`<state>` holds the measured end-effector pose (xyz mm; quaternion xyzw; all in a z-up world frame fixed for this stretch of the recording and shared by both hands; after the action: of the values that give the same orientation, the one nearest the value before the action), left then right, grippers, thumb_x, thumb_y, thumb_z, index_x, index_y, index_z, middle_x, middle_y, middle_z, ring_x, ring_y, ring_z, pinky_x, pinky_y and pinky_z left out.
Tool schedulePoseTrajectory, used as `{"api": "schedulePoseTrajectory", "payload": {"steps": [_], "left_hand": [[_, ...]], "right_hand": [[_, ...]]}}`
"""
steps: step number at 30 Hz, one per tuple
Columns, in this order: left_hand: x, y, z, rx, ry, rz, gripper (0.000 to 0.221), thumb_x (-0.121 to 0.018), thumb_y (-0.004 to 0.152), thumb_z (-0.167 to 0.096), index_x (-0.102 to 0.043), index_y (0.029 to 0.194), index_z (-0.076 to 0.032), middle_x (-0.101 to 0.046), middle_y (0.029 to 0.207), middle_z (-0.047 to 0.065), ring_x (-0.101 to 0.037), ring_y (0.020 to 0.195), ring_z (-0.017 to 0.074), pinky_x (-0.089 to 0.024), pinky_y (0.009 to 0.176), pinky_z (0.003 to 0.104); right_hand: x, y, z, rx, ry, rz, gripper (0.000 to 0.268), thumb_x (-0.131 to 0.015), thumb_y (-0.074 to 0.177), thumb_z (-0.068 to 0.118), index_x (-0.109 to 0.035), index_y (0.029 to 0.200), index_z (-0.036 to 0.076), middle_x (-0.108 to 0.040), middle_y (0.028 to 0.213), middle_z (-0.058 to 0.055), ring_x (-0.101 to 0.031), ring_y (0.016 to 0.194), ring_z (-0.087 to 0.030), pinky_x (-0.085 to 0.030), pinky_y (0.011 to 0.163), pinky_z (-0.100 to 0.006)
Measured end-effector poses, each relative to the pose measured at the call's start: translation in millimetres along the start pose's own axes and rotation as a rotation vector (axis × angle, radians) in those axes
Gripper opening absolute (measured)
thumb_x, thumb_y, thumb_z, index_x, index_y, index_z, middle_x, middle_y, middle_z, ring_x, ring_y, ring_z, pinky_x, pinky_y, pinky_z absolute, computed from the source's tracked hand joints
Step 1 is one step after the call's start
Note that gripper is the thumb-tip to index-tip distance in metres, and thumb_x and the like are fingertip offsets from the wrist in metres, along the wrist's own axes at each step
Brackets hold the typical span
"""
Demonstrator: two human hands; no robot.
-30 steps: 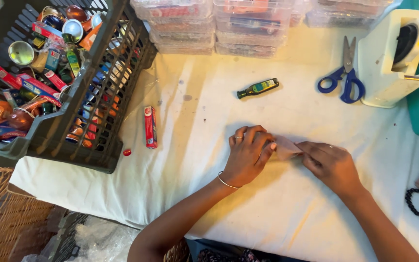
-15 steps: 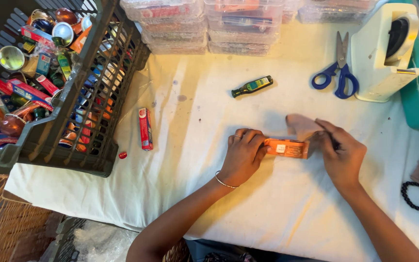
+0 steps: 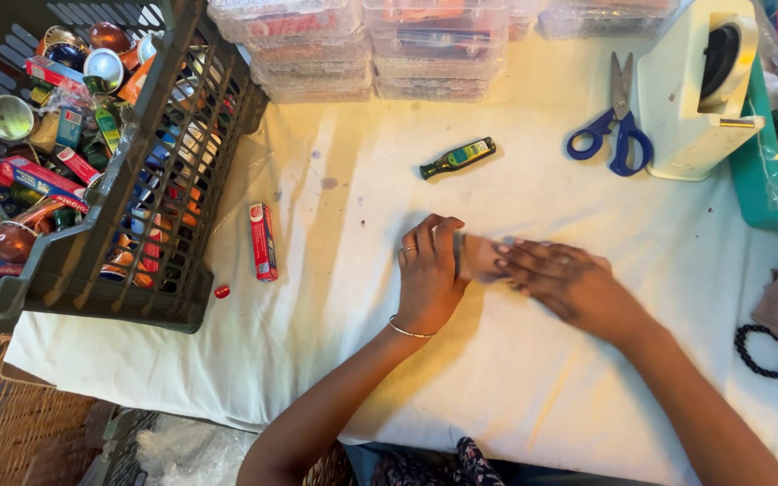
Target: The person opens a clear plastic container on the table, places a packaged item inside, and closes it. They then pick up a small bottle from a crate, set it on the table, and wrap a boxed item with a small cloth, folding the cloth around it by hand.
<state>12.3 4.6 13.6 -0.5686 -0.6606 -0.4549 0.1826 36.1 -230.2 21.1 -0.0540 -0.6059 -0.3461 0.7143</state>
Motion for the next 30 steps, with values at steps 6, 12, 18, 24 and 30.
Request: {"api": "schedulePoseTrajectory", "payload": {"steps": [6,12,18,24,30], "left_hand": [[-4,-2,2,-0.02,-0.017,-0.026,0.061,-0.083,0.082,-0.023,-0.05,0.133,-0.013,-0.051,0.135,0.012,-0.047,0.121,0.0354,-0.039,0.094,0.048],[-2,0,3,-0.031,-0.072,-0.019,0.055,-0.081,0.081,-0.021,-0.053,0.129,-0.013,-0.051,0.133,0.011,-0.047,0.12,0.0366,-0.038,0.094,0.05],[-8,-2,11,-0.079,-0.171,0.023,0.019,-0.07,0.099,-0.019,-0.064,0.117,-0.016,-0.06,0.126,0.003,-0.051,0.122,0.0312,-0.04,0.098,0.048],[3,1,-4,-0.189,-0.138,0.098,0.028,-0.072,0.09,-0.021,-0.07,0.117,-0.017,-0.062,0.125,0.003,-0.05,0.122,0.031,-0.04,0.096,0.048],[1,-2,-9,-0.37,0.047,0.151,0.015,-0.076,0.085,-0.028,-0.078,0.096,-0.018,-0.061,0.13,0.006,-0.047,0.127,0.0318,-0.038,0.1,0.051]], "right_hand": [[8,-7,-6,-0.071,-0.019,-0.002,0.041,-0.068,0.084,0.018,-0.07,0.125,0.012,-0.067,0.134,-0.003,-0.061,0.126,-0.022,-0.049,0.096,-0.037],[0,-19,-8,-0.108,-0.13,-0.15,0.033,-0.069,0.084,0.009,-0.073,0.117,0.007,-0.072,0.124,-0.008,-0.07,0.102,-0.022,-0.056,0.084,-0.035],[-5,-14,-11,-0.591,0.232,-0.433,0.016,-0.074,0.093,0.007,-0.076,0.108,0.003,-0.077,0.1,-0.011,-0.073,0.074,-0.018,-0.058,0.068,-0.029],[-11,-28,-19,-0.583,0.313,-0.574,0.015,-0.069,0.099,0.006,-0.072,0.113,0.007,-0.075,0.107,-0.01,-0.074,0.09,-0.018,-0.06,0.08,-0.03],[6,7,13,-0.082,0.05,-0.179,0.037,-0.067,0.093,0.028,-0.066,0.125,0.011,-0.067,0.131,-0.009,-0.062,0.126,-0.027,-0.046,0.105,-0.042]]}}
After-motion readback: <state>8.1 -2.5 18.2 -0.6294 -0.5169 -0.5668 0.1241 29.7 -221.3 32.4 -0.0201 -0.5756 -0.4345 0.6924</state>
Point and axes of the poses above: each hand's wrist, its own y-axis towards the middle knuckle, its own x-axis out of the back of the hand, z = x × y, the point moved 1 cm from there along y, towards the middle knuckle
